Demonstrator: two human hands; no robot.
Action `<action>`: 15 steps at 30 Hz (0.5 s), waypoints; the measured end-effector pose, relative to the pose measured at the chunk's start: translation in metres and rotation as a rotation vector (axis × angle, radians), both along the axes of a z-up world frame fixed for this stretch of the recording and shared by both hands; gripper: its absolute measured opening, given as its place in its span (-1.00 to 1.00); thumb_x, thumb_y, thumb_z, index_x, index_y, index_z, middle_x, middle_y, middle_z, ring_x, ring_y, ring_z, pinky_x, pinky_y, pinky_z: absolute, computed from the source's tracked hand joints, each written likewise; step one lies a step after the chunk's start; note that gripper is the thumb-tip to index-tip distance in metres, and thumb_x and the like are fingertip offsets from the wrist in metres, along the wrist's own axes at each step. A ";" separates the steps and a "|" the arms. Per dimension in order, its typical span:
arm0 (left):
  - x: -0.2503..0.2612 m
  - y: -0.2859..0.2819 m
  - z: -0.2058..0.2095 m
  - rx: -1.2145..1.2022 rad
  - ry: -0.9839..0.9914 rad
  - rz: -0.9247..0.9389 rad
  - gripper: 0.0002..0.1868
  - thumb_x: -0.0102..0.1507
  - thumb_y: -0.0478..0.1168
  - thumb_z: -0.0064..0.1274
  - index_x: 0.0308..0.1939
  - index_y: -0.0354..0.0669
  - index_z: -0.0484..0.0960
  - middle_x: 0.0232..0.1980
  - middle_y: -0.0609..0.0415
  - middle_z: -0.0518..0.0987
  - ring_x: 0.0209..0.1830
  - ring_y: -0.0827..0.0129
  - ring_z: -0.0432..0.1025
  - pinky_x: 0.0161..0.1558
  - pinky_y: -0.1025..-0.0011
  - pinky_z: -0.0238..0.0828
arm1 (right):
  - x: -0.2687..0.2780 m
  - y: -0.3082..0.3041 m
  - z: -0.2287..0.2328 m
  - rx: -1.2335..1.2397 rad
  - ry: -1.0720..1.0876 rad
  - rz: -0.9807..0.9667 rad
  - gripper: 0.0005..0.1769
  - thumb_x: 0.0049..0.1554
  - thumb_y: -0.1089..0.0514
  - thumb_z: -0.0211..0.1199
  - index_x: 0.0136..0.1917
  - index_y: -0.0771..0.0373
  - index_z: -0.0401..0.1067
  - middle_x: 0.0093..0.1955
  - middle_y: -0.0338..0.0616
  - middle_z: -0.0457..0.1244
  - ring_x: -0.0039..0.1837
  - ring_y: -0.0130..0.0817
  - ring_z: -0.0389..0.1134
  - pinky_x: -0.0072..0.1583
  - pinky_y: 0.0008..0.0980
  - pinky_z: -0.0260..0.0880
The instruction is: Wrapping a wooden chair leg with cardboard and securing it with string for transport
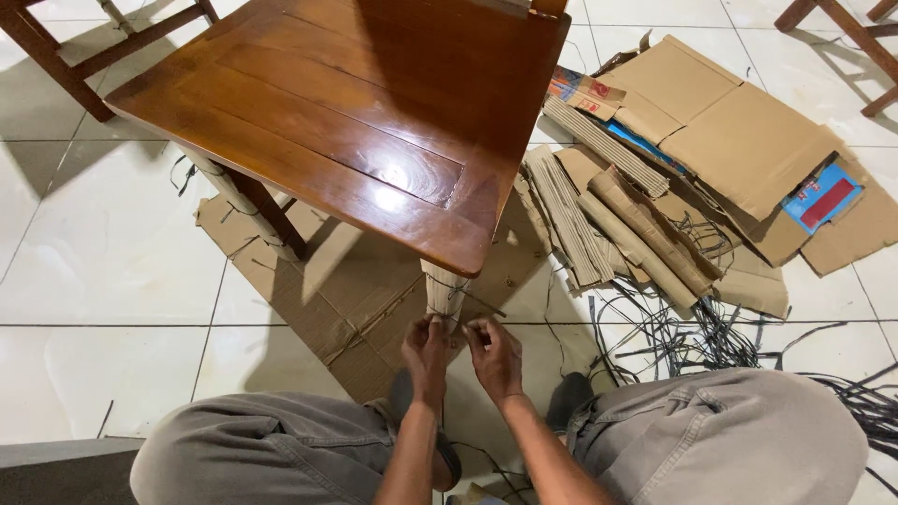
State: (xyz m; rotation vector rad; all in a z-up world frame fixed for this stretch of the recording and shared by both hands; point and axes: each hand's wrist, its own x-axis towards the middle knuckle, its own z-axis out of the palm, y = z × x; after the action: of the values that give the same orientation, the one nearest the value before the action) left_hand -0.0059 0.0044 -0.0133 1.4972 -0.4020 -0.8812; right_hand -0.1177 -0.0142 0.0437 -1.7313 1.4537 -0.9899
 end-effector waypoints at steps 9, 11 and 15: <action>-0.011 -0.001 0.024 0.108 0.456 -0.018 -0.65 0.28 -0.03 0.27 -0.06 -0.25 0.65 -0.20 -0.03 0.62 -0.18 0.25 0.52 0.09 0.02 0.47 | -0.002 0.008 -0.016 0.052 -0.042 0.027 -0.87 0.27 0.06 0.30 -0.05 0.12 0.52 -0.24 -0.05 0.43 -0.13 -0.11 0.53 -0.04 -0.10 0.56; -0.010 -0.002 0.018 0.079 0.475 -0.045 -0.70 0.29 -0.07 0.28 -0.11 -0.24 0.68 -0.21 -0.11 0.64 -0.18 0.16 0.56 0.14 -0.04 0.44 | 0.001 0.011 0.000 0.088 -0.031 0.064 -0.93 0.28 0.18 0.23 -0.09 0.11 0.45 -0.30 -0.09 0.41 -0.16 -0.08 0.52 -0.06 -0.04 0.51; -0.007 -0.003 0.025 0.086 0.485 -0.050 -0.77 0.29 -0.09 0.27 -0.21 -0.20 0.69 -0.30 0.02 0.59 -0.28 0.31 0.49 0.12 0.04 0.43 | 0.001 0.009 -0.003 0.083 -0.049 0.079 -0.94 0.27 0.23 0.21 -0.08 0.14 0.40 -0.31 0.00 0.39 -0.17 -0.06 0.50 -0.09 -0.01 0.48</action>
State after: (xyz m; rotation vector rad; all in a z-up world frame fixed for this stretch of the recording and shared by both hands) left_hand -0.0127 0.0010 0.0119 1.2991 -0.0442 -1.2740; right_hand -0.1170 -0.0047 0.0407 -1.6804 1.3652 -0.9120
